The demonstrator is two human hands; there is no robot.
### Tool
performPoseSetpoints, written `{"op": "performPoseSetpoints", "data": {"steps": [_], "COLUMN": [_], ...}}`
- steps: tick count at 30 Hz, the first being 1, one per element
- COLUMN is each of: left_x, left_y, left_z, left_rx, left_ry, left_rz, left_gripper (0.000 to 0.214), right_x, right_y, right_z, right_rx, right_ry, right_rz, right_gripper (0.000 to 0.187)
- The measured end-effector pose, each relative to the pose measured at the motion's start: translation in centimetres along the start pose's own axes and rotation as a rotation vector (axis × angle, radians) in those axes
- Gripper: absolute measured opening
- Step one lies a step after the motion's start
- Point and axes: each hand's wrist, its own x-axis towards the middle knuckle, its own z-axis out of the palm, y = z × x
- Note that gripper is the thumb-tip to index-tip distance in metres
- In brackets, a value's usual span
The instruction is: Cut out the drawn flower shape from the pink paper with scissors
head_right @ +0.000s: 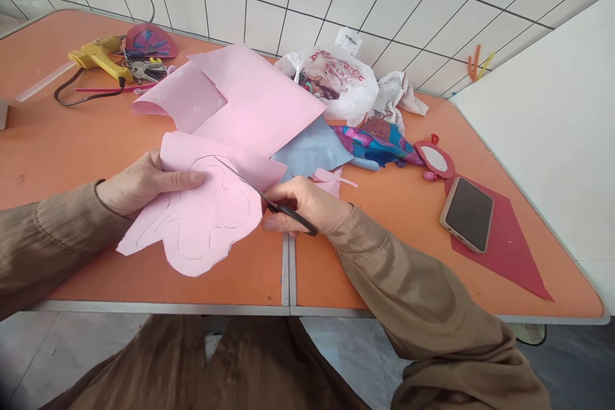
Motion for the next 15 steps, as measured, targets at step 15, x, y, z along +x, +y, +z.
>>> {"op": "performPoseSetpoints", "data": {"steps": [15], "left_x": [0.15], "left_y": [-0.28], "left_z": [-0.05], "left_rx": [-0.025], "left_ry": [0.02], "left_rz": [-0.003], "left_gripper": [0.025], "right_x": [-0.01], "right_y": [0.73], "right_z": [0.01], "right_rx": [0.007], "right_ry": [0.036], "right_rz": [0.009], "right_gripper": [0.035]}}
